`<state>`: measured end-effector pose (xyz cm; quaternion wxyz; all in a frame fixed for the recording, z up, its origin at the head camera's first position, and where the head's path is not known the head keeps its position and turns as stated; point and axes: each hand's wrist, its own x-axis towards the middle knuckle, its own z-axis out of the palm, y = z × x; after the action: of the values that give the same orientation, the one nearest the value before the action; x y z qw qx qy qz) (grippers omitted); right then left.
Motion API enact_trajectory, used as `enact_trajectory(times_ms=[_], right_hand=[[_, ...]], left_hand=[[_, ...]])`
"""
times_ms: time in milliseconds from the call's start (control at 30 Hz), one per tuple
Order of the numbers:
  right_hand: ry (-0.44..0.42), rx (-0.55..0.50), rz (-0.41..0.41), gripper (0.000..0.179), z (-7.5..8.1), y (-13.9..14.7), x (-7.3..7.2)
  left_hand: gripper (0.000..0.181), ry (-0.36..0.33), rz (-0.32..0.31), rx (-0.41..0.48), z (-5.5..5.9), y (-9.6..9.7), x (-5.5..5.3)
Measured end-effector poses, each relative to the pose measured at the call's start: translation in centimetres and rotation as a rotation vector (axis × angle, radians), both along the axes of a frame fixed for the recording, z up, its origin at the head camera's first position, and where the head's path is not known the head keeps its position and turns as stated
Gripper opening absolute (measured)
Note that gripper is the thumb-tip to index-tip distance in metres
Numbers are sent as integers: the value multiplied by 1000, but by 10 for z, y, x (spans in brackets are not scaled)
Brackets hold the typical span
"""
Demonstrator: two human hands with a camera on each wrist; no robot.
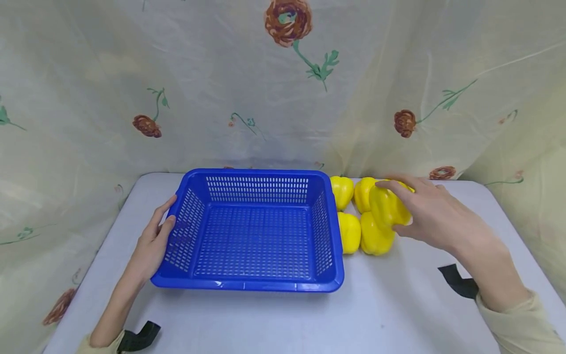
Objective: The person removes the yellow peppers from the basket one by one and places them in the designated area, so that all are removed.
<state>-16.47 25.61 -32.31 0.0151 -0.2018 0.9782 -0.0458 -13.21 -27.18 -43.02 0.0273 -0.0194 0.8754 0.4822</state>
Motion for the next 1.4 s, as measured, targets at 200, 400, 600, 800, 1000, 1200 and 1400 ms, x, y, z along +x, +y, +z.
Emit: enact_trajectory(times_ms=[200, 400, 600, 800, 1000, 1200, 1400], right_hand=[[-22, -13, -37, 88, -12, 31, 0], [-107, 10, -91, 89, -29, 51, 0], [-165, -24, -105, 87, -51, 60, 2], [-230, -56, -139, 89, -67, 62, -2], [-210, -71, -121, 90, -79, 60, -2], [-205, -82, -119, 91, -82, 60, -2], [-217, -102, -121, 95, -80, 63, -1]], left_hand=[[59, 4, 0, -3, 0, 0, 2], [59, 12, 0, -6, 1, 0, 3], [59, 20, -3, -3, 1, 0, 2], [58, 16, -4, 2, -1, 0, -2], [59, 3, 0, -6, -2, 0, -3], [59, 7, 0, -6, -3, 1, -3], [59, 4, 5, -8, -4, 1, -3]])
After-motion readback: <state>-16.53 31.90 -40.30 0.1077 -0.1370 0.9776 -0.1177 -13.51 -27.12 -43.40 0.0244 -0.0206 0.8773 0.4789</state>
